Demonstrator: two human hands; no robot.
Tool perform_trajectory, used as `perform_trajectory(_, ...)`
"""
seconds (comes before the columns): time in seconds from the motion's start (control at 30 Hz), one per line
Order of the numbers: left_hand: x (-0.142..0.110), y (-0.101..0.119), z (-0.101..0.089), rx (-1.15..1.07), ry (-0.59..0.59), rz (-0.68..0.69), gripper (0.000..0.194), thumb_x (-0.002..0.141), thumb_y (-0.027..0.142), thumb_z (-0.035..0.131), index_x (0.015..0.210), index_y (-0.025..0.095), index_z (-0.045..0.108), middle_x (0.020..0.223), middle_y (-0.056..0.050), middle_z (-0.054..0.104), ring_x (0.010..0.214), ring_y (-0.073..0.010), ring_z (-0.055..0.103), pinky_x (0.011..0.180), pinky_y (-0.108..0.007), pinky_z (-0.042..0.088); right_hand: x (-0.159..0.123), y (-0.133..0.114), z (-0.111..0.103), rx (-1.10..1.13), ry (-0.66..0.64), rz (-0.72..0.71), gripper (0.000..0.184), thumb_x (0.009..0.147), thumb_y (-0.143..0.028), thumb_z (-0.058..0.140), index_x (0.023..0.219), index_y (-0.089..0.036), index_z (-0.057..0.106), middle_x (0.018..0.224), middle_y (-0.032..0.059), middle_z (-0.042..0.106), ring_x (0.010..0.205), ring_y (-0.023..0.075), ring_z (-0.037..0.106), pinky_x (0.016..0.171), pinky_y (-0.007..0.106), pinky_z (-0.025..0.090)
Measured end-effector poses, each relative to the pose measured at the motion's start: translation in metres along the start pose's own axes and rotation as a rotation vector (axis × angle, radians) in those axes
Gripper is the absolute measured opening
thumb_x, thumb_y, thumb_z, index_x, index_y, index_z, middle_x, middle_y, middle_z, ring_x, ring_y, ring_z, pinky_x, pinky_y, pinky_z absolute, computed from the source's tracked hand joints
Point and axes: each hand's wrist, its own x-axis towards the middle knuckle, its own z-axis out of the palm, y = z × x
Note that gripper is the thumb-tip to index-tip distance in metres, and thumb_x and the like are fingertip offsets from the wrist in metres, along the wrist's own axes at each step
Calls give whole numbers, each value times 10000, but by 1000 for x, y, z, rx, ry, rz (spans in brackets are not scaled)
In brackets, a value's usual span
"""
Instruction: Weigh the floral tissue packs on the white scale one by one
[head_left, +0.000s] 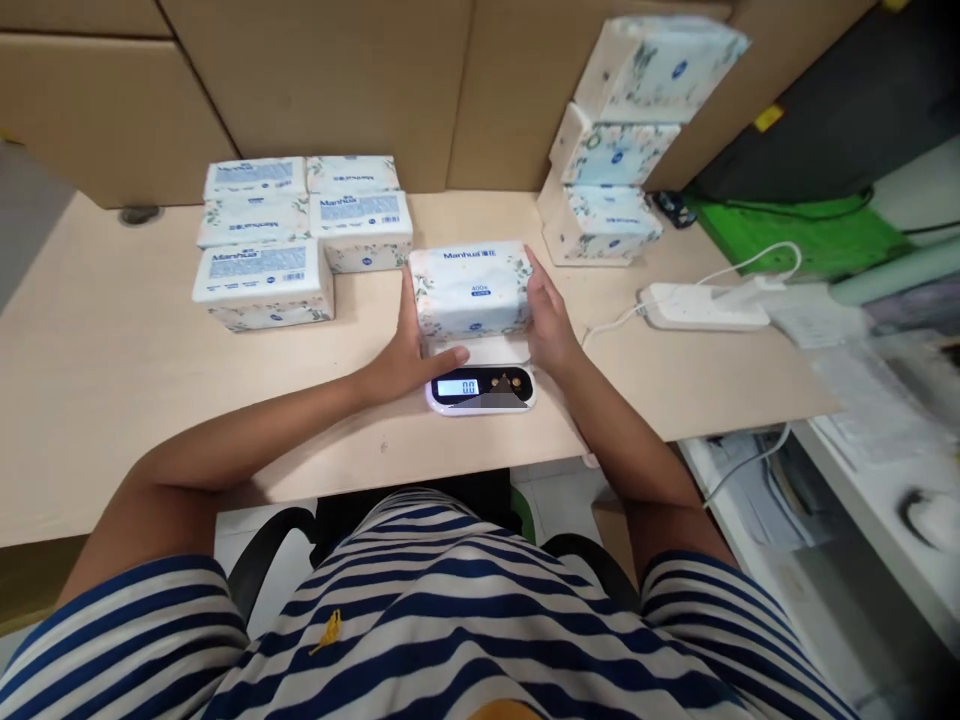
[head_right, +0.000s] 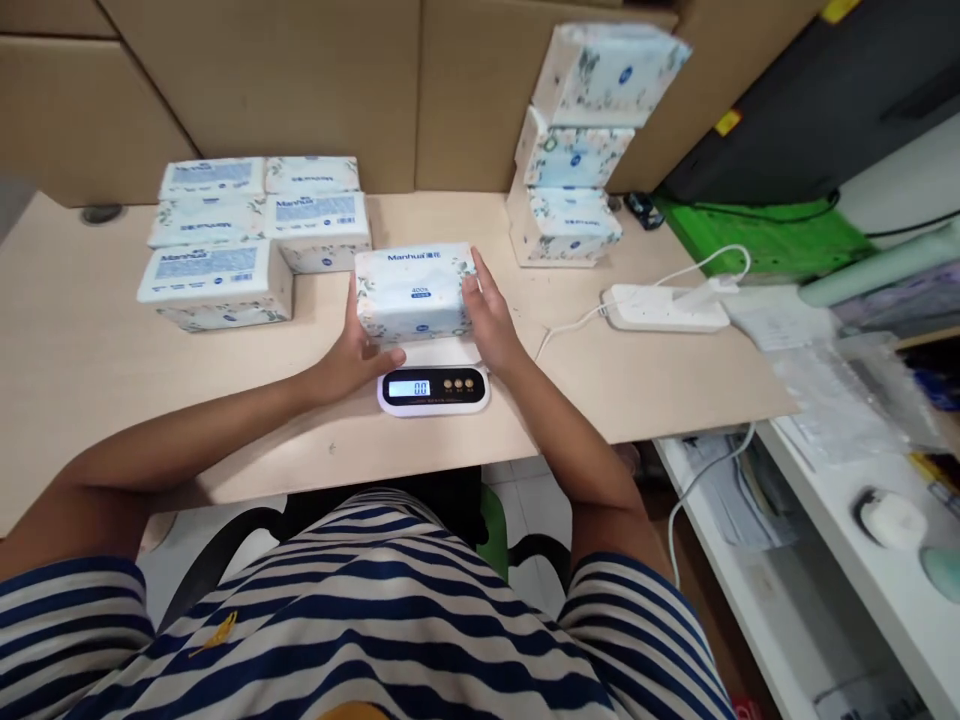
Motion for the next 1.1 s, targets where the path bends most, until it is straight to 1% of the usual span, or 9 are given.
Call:
perform_trajectory(0.1,-7,17,-1,-137,13,-16,1483,902,816,716,1620,357,-497,1918,-69,-24,1788,-294,150,1448,-553,252,2,-16,12,62,-53,19,1197,822,-1056,405,1794,-383,216,1853,-1,349,1706,289,398,1397,540,370)
perform_trajectory(0.23,-11,31,-40,31,247,-79,1319,932,730,708,1782,309,-208,1900,-96,169,1771,-311,219,1460,-515,221,26,-34,29,77,-171,29,1376,697,-1023,675,1806,-399,152,1846,5,360,1697,318,414,1411,557,341)
perform_trajectory(0.33,-14,44,-75,208,338,-235,1167,931,620,726,1820,280,51,1823,-115,391,1669,-354,434,1373,-500,390,43,-45,49,35,-254,-9,1597,581,-942,857,1822,-338,55,1840,57,368,1693,343,415,1428,561,300)
perform_trajectory(0.47,-22,73,-105,525,299,-429,1087,900,589,772,1786,219,263,1604,-158,649,1401,-401,670,1134,-485,570,48,-54,73,-15,-292,-27,1768,506,-925,901,1821,-222,-49,1859,143,297,1705,372,386,1431,556,288)
perform_trajectory(0.6,-29,99,-116,790,174,-488,874,961,576,713,1673,154,431,1344,-187,774,1215,-425,742,934,-457,589,43,-59,82,-157,-314,-18,1556,637,-792,912,1825,-209,93,1823,155,383,1667,387,449,1411,561,335)
perform_trajectory(0.77,-25,101,-118,988,103,-522,592,1020,564,644,1452,161,601,1326,-178,763,1166,-415,743,847,-454,573,44,-63,84,-330,-302,-30,1270,757,-648,871,1798,-237,271,1693,113,589,1543,407,592,1332,613,447)
perform_trajectory(0.87,-21,98,-118,1062,78,-520,361,1052,495,623,1214,183,704,1372,-163,739,1236,-392,721,867,-438,575,45,-64,85,-420,-292,-102,1015,854,-617,779,1737,-260,428,1617,83,670,1490,406,638,1285,621,490)
perform_trajectory(0.93,-19,97,-117,1086,63,-508,315,1063,473,619,1138,187,726,1378,-153,738,1262,-383,713,885,-432,577,46,-65,85,-482,-295,-126,898,909,-607,716,1701,-249,493,1590,92,692,1459,416,658,1243,623,523)
perform_trajectory(1.1,-17,95,-119,1144,54,-497,393,1065,417,633,1363,171,707,1485,-141,711,1344,-387,676,1005,-459,574,45,-62,88,-674,-281,-103,826,977,-569,658,1708,-225,482,1460,140,767,1321,452,723,1099,663,594)
